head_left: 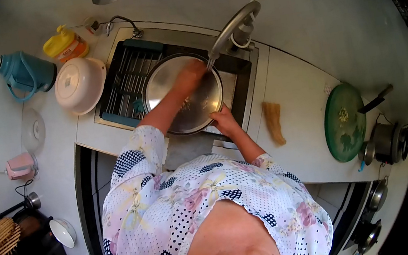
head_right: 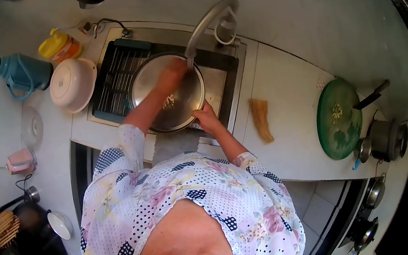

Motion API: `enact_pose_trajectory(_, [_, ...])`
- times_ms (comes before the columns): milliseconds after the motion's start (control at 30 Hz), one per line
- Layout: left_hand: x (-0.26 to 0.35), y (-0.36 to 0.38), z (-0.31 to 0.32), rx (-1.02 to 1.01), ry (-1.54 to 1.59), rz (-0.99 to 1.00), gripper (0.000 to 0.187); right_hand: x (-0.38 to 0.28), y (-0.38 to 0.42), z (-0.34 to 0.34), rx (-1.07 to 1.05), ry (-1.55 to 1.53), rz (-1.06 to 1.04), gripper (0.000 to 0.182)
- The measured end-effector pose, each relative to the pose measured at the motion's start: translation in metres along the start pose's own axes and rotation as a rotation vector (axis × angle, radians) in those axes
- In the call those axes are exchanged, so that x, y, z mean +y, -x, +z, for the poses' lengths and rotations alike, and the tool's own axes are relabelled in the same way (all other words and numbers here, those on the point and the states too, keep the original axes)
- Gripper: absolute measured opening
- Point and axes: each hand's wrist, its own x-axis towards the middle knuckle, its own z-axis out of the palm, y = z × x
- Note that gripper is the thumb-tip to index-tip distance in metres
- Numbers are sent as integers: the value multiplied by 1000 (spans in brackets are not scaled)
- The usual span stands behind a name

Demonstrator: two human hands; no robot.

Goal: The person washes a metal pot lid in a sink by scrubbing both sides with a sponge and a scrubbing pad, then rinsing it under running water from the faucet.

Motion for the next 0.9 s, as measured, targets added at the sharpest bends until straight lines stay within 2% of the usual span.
enact_pose_trajectory(67, [-32,-3,-15,56,-315,20,20,2,3,3,37,-29,-18,52])
enact_pose_trajectory(167, [-51,16,-40,-196,-428,-176,17,9,-5,-14,154,-36,-102,51])
enact_pose_trajectory(267, [-49,63,-10,-323,-473,-339,14,5,-16,-27,238,68,-220,48])
enact_pose_trajectory(333, [-22,91,1,-403,-322,-387,16,9,-20,-35,291,109,-217,47])
enact_pose_trajectory(400, [7,116,28,-389,-73,-435,19,12,-22,-37,323,29,-226,45])
enact_pose_trajectory(467, [52,105,29,-460,54,-540,23,17,-23,-37,322,-46,-199,44])
enact_pose_trajectory(567, [79,87,24,-261,407,-603,31,20,-26,-47,268,-151,-129,43])
enact_pose_trajectory(633, [76,83,12,-136,462,-623,37,19,-27,-54,215,-210,-81,42])
enact_pose_trajectory(667, [68,87,5,50,318,-531,39,21,-28,-57,234,-226,-83,42])
enact_pose_trajectory(733, [57,83,-34,230,191,-675,40,15,-25,-58,238,-207,-82,43])
enact_pose_trajectory(800, [31,97,-48,314,137,-841,46,4,-20,-57,222,-187,-77,44])
enact_pose_trajectory(900, [-7,124,-47,281,645,-1164,57,-7,-20,-58,165,-148,-66,45])
